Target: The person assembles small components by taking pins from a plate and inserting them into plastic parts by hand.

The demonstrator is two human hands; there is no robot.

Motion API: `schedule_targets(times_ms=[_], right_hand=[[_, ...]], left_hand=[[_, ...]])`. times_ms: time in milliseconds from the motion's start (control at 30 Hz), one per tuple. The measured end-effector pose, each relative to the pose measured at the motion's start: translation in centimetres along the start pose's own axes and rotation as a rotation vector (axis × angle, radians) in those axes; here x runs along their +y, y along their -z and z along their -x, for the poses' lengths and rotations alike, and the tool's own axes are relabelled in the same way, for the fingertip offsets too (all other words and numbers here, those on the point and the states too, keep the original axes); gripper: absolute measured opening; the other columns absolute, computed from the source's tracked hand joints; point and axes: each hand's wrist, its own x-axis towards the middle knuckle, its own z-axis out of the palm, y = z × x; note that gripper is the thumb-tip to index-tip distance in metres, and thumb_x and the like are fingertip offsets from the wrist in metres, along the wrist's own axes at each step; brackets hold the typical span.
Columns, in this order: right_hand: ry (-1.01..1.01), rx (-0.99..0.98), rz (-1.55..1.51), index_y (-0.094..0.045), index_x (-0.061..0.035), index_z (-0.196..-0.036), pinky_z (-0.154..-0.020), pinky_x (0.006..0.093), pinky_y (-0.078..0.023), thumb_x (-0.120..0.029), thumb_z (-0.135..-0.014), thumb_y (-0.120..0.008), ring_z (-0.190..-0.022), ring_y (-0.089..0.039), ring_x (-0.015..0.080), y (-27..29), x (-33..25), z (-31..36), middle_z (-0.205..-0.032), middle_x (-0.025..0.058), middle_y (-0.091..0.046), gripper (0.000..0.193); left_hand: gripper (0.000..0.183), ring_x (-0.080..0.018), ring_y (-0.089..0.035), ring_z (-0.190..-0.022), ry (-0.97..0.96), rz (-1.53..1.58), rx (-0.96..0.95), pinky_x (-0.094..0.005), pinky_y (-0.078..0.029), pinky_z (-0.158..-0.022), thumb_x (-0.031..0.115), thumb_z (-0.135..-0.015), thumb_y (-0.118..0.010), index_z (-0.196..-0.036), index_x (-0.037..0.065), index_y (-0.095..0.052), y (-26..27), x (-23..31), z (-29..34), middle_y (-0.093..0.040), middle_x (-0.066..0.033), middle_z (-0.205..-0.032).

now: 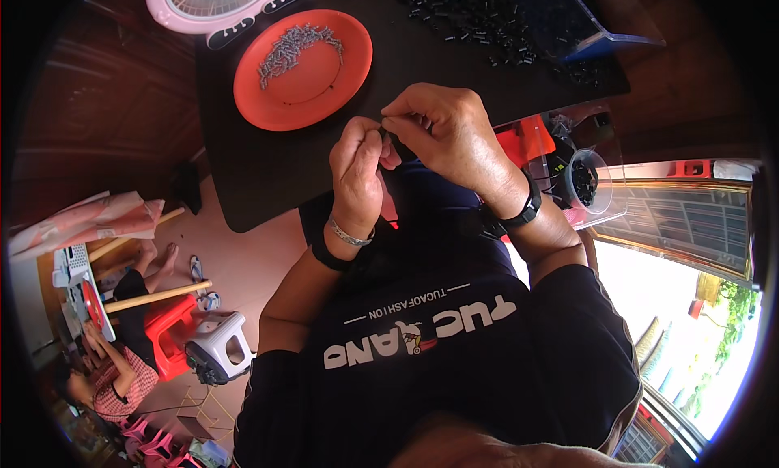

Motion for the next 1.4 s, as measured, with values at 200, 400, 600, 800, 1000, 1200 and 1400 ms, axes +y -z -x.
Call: schedule_targets(times_ms=[200,400,600,800,1000,1200,1400], right_hand=[[-0.176,-0.037,-0.258,-0.067,0.0013,-0.087,-0.06,0.0227,-0.051,-0.003,-0.08,-0.068,-0.065,-0.064,0.0119,-0.4,0.2,0.0,-0.072,0.0061,-0.065,0.009],[0.11,0.101,-0.195,-0.064,-0.0001,-0.098,-0.063,0.0263,-0.054,-0.002,-0.075,-0.071,-0.071,-0.067,0.017,-2.0,1.7,1.3,-0.084,0.0095,-0.064,0.024],[0.167,0.104,-0.12,-0.064,-0.0019,-0.099,-0.069,0.0288,-0.055,-0.001,-0.069,-0.074,-0.078,-0.066,0.0188,-2.3,2.1,0.9,-0.089,0.009,-0.063,0.031],[0.159,-0.008,-0.149,-0.064,-0.0019,-0.099,-0.069,0.0289,-0.055,-0.002,-0.067,-0.075,-0.079,-0.066,0.0192,-1.7,2.2,0.1,-0.088,0.0084,-0.063,0.034],[0.223,0.058,-0.062,-0.063,-0.0024,-0.097,-0.067,0.0297,-0.055,-0.002,-0.064,-0.076,-0.076,-0.064,0.0198,-2.4,1.8,-0.1,-0.085,0.0078,-0.062,0.035],[0.263,0.092,0.026,-0.063,-0.0038,-0.094,-0.064,0.0314,-0.053,-0.004,-0.063,-0.076,-0.073,-0.062,0.0226,-2.7,2.1,-0.2,-0.082,0.0077,-0.061,0.034],[0.302,0.077,0.037,-0.063,-0.0045,-0.094,-0.066,0.0326,-0.053,-0.006,-0.064,-0.075,-0.075,-0.062,0.0237,-2.5,2.1,-0.1,-0.081,0.0069,-0.062,0.033]], left_hand=[[0.02,-0.0096,-0.05,-0.061,-0.021,0.019,0.034,-0.0215,-0.041,-0.058,0.015,-0.094,-0.042,-0.085,-0.001,-0.049,0.0,-0.2,0.0,-0.049,-0.0035,-0.071],[0.02,-0.0083,-0.049,-0.062,0.025,0.065,0.016,-0.0207,-0.04,-0.058,0.018,-0.095,-0.043,-0.087,0.001,-0.049,0.2,0.2,-0.1,-0.05,-0.0026,-0.073],[0.016,-0.0088,-0.051,-0.076,0.165,0.264,-0.07,-0.0229,-0.041,-0.069,0.015,-0.093,-0.043,-0.089,0.002,-0.05,1.1,1.0,-0.6,-0.053,-0.0039,-0.086],[0.017,-0.0097,-0.049,-0.079,0.208,0.341,-0.059,-0.025,-0.041,-0.074,0.012,-0.092,-0.04,-0.093,-0.002,-0.051,1.0,1.5,-0.7,-0.052,-0.0047,-0.089],[0.017,-0.0083,-0.047,-0.083,0.178,0.363,-0.093,-0.023,-0.038,-0.076,0.015,-0.092,-0.041,-0.095,0.001,-0.05,1.6,0.9,-0.6,-0.05,-0.0027,-0.088],[0.015,-0.0058,-0.043,-0.078,0.222,0.336,-0.079,-0.0214,-0.034,-0.069,0.016,-0.091,-0.042,-0.094,0.003,-0.049,1.6,1.0,-0.7,-0.048,0.0,-0.087],[0.014,-0.0064,-0.043,-0.078,0.207,0.329,-0.08,-0.0219,-0.034,-0.07,0.016,-0.09,-0.043,-0.093,0.004,-0.049,1.5,1.0,-0.6,-0.047,0.0,-0.086]])
